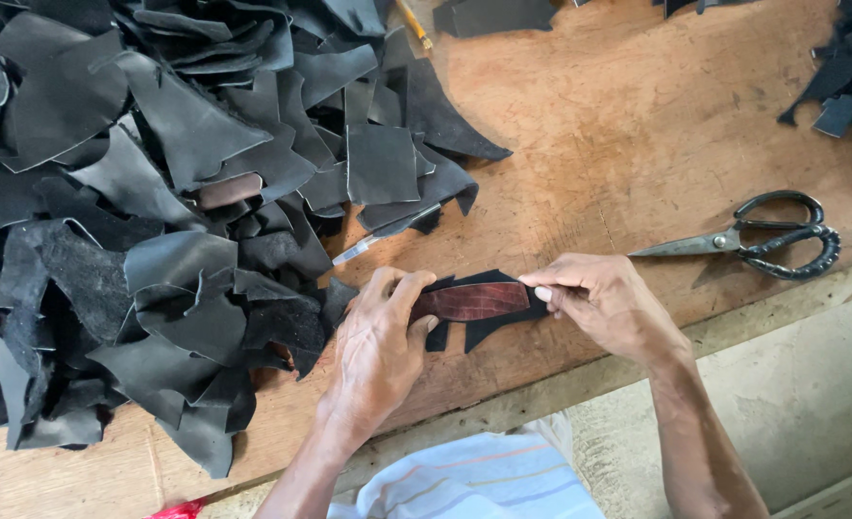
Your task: The person places a brown patterned template on a black leather piece, traces its outline with a white marker, then uses scissors to cut the leather along the marked line. The cut piece is set aside and the process repeats with additional leather pieces.
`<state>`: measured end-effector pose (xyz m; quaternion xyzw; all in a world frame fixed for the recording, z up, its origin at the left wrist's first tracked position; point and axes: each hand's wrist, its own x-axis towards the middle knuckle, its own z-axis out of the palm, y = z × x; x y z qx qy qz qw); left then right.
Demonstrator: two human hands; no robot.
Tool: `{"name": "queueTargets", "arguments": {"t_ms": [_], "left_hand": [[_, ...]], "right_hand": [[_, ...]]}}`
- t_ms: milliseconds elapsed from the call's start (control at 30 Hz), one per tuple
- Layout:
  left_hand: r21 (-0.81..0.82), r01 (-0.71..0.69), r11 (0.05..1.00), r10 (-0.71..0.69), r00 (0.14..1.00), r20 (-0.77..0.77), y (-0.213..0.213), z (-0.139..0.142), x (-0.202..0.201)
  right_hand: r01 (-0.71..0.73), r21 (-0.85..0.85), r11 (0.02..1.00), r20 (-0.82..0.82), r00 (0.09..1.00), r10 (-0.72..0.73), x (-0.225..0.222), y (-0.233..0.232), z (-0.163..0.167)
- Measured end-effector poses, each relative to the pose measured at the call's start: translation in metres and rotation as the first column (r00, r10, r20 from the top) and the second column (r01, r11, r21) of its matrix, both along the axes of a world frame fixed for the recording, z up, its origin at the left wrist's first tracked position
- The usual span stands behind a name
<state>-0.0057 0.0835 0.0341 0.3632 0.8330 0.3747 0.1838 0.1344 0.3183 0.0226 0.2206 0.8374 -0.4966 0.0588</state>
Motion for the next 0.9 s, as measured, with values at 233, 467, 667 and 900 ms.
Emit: {"name": "queueTargets", "arguments": {"t_ms": [233, 467, 667, 900], "left_hand": [[-0.016, -0.001, 1.000, 0.001, 1.000, 0.005, 0.001, 0.000, 0.000], [0.058, -0.001, 0.998, 0.002, 1.000, -0.021, 0.001, 0.000, 0.002], [0.101, -0.030, 0.994, 0.032, 0.999, -0.022, -0.004, -0.011, 0.001], [0.107, -0.060, 0.993, 0.072, 0.992, -0.108, -0.011, -0.032, 0.015]], "right_hand": [[0.056, -0.002, 0.998, 0.028, 0.998, -0.056, -0.002, 0.000, -0.004], [0.135, -0.050, 0.990, 0.033, 0.990, -0.133, 0.000, 0.001, -0.002], [0.180, -0.035, 0.983, 0.074, 0.981, -0.177, -0.001, 0.000, -0.008], [0.158, -0.057, 0.986, 0.067, 0.986, -0.154, -0.004, 0.003, -0.011]]}}
